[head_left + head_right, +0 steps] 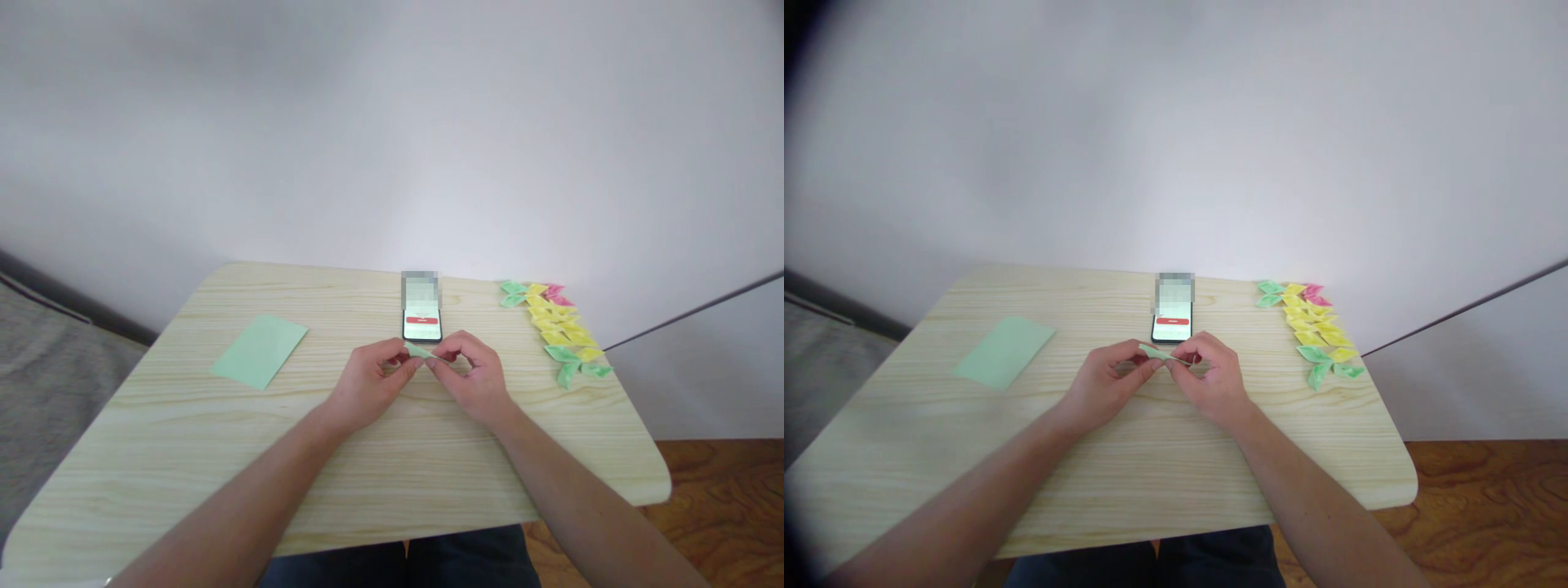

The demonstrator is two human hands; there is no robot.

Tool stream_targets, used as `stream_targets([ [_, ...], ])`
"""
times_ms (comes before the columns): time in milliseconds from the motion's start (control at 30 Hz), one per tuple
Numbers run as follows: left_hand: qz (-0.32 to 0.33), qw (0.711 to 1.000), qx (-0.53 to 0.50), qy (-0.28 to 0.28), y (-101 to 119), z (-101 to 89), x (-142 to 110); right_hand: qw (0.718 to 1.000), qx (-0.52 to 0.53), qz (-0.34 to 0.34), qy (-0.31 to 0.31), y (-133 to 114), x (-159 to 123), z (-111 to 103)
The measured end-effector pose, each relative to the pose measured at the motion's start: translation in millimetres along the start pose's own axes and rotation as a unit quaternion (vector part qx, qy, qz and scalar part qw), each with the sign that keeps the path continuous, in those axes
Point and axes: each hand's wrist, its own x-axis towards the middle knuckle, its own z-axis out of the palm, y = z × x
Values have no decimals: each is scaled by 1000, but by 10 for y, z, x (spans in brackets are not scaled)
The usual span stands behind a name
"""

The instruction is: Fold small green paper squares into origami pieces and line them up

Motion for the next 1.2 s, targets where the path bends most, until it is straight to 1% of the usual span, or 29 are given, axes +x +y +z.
stream_targets([
  [100, -3, 1000, 19, -1, -25, 12, -11, 1000, -2, 6, -3, 6, -10, 10],
  [233, 13, 998, 55, 25, -22, 20, -21, 999, -27, 5, 18, 1, -21, 30],
  [400, 18, 997, 65, 44, -9, 24, -24, 998, -51, -32, 25, -10, -18, 37],
  [500, 15, 997, 66, 44, -10, 25, -24, 997, -52, -52, 32, 7, -14, 41],
  [633, 12, 996, 76, 43, -18, 26, -26, 996, -58, -63, 35, 27, -10, 47],
  [833, 22, 995, 79, 51, -10, 26, -34, 996, -58, -63, 29, 6, -8, 48],
  [1200, 50, 991, 115, 46, 19, 15, -41, 997, -51, -37, 35, 12, -23, 56],
])
